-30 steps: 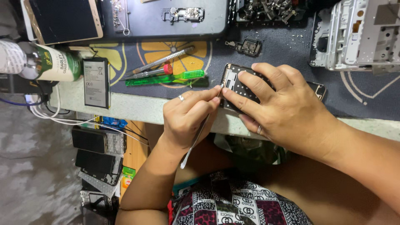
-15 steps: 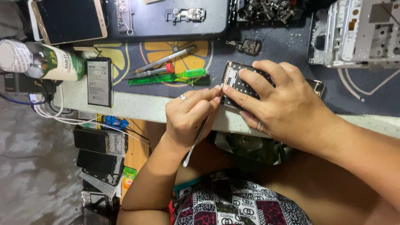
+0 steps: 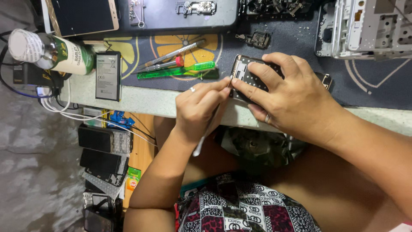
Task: The person cleans the interior of a disassembled mobile phone chassis using a cotton swab. They wipe along the edges and internal surfaces of the metal frame, focusing on small crevices and contact points.
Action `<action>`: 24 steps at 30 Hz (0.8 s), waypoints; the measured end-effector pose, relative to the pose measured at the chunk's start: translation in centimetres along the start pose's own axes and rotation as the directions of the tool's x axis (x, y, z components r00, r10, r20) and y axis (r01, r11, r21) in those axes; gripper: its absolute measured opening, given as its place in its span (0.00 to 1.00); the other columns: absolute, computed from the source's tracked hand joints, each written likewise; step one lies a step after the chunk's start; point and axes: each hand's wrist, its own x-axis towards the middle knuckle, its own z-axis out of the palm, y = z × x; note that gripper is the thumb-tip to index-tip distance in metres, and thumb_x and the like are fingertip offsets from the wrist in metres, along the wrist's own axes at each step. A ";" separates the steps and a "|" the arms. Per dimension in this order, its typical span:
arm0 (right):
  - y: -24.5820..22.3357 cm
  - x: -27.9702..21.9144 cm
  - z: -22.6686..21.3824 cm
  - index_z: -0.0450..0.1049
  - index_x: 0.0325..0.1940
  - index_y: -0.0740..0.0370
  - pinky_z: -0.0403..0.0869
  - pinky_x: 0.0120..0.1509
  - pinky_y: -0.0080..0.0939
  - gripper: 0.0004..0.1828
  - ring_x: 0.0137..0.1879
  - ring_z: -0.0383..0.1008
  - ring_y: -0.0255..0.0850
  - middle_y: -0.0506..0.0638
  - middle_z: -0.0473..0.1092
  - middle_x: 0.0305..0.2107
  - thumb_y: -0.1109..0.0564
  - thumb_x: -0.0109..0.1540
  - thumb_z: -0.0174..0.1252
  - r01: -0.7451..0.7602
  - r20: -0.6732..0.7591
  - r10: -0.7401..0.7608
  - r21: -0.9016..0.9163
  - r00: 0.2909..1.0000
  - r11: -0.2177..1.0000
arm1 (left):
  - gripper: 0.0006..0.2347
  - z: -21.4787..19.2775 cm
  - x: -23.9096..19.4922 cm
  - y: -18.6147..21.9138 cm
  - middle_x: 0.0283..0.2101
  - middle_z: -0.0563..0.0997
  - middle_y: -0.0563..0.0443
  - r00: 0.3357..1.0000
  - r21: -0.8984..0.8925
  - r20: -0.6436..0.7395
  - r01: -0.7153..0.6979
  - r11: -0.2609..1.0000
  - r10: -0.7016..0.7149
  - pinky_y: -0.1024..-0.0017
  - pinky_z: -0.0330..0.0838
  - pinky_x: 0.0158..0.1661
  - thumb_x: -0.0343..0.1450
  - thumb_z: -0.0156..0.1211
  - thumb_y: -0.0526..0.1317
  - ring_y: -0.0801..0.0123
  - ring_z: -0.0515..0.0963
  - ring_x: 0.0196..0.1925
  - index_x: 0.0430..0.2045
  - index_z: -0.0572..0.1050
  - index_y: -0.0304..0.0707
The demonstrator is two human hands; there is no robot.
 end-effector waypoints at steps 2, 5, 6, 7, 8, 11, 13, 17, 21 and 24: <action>0.0 0.0 0.0 0.77 0.64 0.50 0.68 0.62 0.53 0.31 0.64 0.63 0.53 0.51 0.66 0.56 0.46 0.56 0.68 -0.002 -0.002 0.002 -0.003 1.000 1.000 | 0.04 -0.1 -0.1 0.1 0.43 0.83 0.42 1.000 -0.022 -0.013 -0.006 1.000 0.005 0.67 0.79 0.41 0.71 0.65 0.27 0.56 0.84 0.39 0.28 0.75 0.32; 0.1 -0.1 0.0 0.77 0.63 0.50 0.68 0.62 0.53 0.31 0.64 0.63 0.53 0.51 0.66 0.56 0.46 0.56 0.67 -0.001 -0.007 0.001 -0.006 1.000 1.000 | 0.04 0.1 -0.1 0.5 0.42 0.83 0.42 0.999 0.018 -0.009 -0.033 0.999 0.033 0.65 0.80 0.44 0.71 0.64 0.26 0.54 0.84 0.39 0.28 0.74 0.31; 0.2 -0.1 0.1 0.77 0.63 0.50 0.68 0.62 0.54 0.31 0.64 0.63 0.53 0.52 0.67 0.56 0.46 0.56 0.67 0.002 -0.009 -0.002 -0.005 1.000 1.000 | 0.04 0.2 -0.1 0.6 0.42 0.83 0.42 0.999 0.031 -0.006 -0.032 0.999 0.033 0.65 0.80 0.44 0.71 0.64 0.26 0.54 0.83 0.39 0.29 0.74 0.30; 0.2 -0.1 0.1 0.77 0.63 0.50 0.68 0.62 0.54 0.31 0.64 0.63 0.53 0.52 0.67 0.56 0.46 0.56 0.67 0.006 -0.010 -0.006 -0.003 1.000 1.000 | 0.04 0.4 -0.1 0.7 0.42 0.82 0.41 0.999 0.044 -0.004 -0.033 0.998 0.033 0.64 0.81 0.45 0.71 0.64 0.26 0.54 0.83 0.39 0.29 0.74 0.30; 0.2 -0.1 0.2 0.77 0.64 0.50 0.68 0.63 0.54 0.31 0.64 0.63 0.52 0.52 0.67 0.56 0.46 0.56 0.67 0.008 -0.010 -0.008 -0.004 1.000 1.000 | 0.05 0.6 0.0 0.8 0.41 0.83 0.41 1.000 0.061 -0.003 -0.016 0.998 0.017 0.64 0.80 0.44 0.71 0.64 0.26 0.54 0.83 0.38 0.28 0.73 0.30; 0.3 -0.1 0.1 0.77 0.61 0.51 0.67 0.62 0.55 0.30 0.65 0.63 0.52 0.52 0.67 0.56 0.46 0.55 0.67 -0.003 0.024 0.003 -0.001 1.000 1.000 | 0.05 0.9 0.2 1.0 0.41 0.83 0.42 1.000 0.097 0.001 0.029 0.995 -0.029 0.64 0.79 0.41 0.70 0.65 0.25 0.54 0.83 0.37 0.27 0.73 0.30; 0.1 0.0 0.0 0.77 0.60 0.52 0.67 0.62 0.55 0.30 0.64 0.63 0.53 0.52 0.67 0.56 0.45 0.54 0.67 -0.005 0.033 0.004 0.005 0.999 1.000 | 0.05 0.8 0.3 1.2 0.40 0.83 0.42 0.999 0.100 0.007 0.049 0.994 -0.050 0.64 0.78 0.39 0.70 0.65 0.25 0.54 0.83 0.36 0.27 0.74 0.30; 0.1 0.1 -0.2 0.77 0.62 0.51 0.67 0.64 0.54 0.29 0.64 0.63 0.53 0.51 0.67 0.56 0.47 0.56 0.67 -0.015 -0.010 0.015 0.015 1.000 1.000 | 0.04 0.5 0.5 1.5 0.43 0.82 0.41 1.000 0.072 -0.018 0.001 0.997 0.001 0.62 0.81 0.47 0.71 0.63 0.26 0.52 0.83 0.40 0.30 0.73 0.30; 0.1 0.0 -0.1 0.77 0.62 0.51 0.66 0.65 0.54 0.28 0.64 0.64 0.52 0.51 0.67 0.56 0.47 0.57 0.67 -0.001 -0.014 0.001 -0.004 1.000 1.000 | 0.04 0.8 0.3 1.7 0.42 0.82 0.41 0.999 0.083 -0.007 0.048 0.995 -0.048 0.62 0.79 0.44 0.71 0.63 0.27 0.51 0.83 0.39 0.29 0.74 0.30; 0.1 0.2 -0.2 0.77 0.58 0.51 0.66 0.62 0.52 0.28 0.63 0.64 0.50 0.51 0.67 0.54 0.45 0.54 0.66 0.014 -0.038 -0.017 -0.068 0.999 0.998 | 0.05 1.0 0.2 1.9 0.40 0.83 0.42 0.994 0.103 -0.017 0.110 0.989 -0.109 0.64 0.78 0.42 0.71 0.65 0.27 0.52 0.83 0.38 0.28 0.74 0.31</action>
